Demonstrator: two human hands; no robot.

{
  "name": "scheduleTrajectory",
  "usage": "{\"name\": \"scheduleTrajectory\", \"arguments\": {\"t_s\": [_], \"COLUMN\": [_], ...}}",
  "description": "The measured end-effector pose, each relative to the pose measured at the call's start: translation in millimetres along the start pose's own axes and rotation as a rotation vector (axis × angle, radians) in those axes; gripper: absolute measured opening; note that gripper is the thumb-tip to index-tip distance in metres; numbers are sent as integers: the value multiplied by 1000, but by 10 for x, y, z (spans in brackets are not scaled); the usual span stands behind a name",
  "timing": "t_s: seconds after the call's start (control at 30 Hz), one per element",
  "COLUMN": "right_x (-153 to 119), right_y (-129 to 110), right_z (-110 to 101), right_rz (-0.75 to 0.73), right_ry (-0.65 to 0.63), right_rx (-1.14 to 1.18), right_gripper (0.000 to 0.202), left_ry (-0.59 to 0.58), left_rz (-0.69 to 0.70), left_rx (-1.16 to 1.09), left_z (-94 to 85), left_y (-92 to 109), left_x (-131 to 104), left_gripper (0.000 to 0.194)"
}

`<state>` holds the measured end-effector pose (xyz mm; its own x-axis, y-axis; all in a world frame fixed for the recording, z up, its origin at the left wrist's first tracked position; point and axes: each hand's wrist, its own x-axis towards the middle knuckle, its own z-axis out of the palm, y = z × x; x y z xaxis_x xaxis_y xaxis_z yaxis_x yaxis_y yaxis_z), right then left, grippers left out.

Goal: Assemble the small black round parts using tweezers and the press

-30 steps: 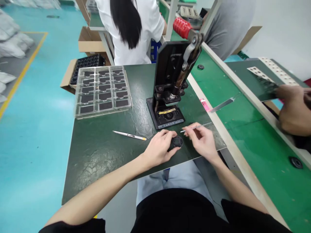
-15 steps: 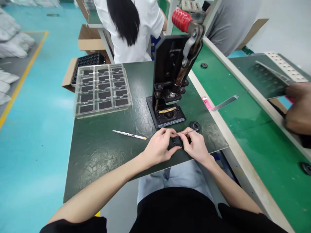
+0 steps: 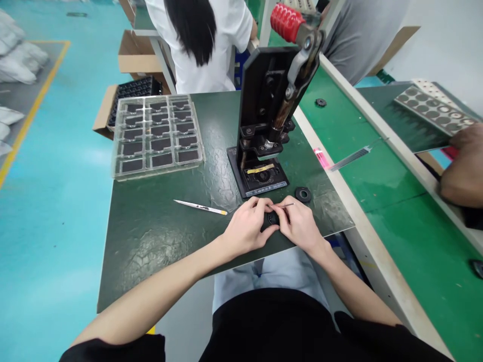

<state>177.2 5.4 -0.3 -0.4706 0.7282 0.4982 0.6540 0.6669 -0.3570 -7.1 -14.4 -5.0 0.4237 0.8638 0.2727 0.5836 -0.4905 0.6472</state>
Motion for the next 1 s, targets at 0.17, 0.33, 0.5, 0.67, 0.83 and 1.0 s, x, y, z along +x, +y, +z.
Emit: {"name": "scheduleTrajectory", "arguments": {"t_s": [0.17,0.33,0.5,0.67,0.83,1.0], "right_x": [5,18,-1,-69,-62,4], "right_y": [4,4,110,104,-33,-42], "right_z": [61,-121,-402,-426,-341,-344], "right_rz": [41,333,199,237,406,607], "right_ry": [31,251,285,214,130,-87], "right_rx": [89,377,135,226,507,809], "right_gripper": [19,20,29,36,27,31], "left_ry": [19,52,58,72,70,57], "left_rz": [10,11,5,0,7,19], "left_rx": [5,19,34,41,45,50], "left_z": [22,42,35,29,33,31], "left_y": [-10,-24,-15,-13,-23,-28], "left_x": [4,-7,-12,-4,-5,-3], "left_gripper": [43,49,48,50,52,51]}}
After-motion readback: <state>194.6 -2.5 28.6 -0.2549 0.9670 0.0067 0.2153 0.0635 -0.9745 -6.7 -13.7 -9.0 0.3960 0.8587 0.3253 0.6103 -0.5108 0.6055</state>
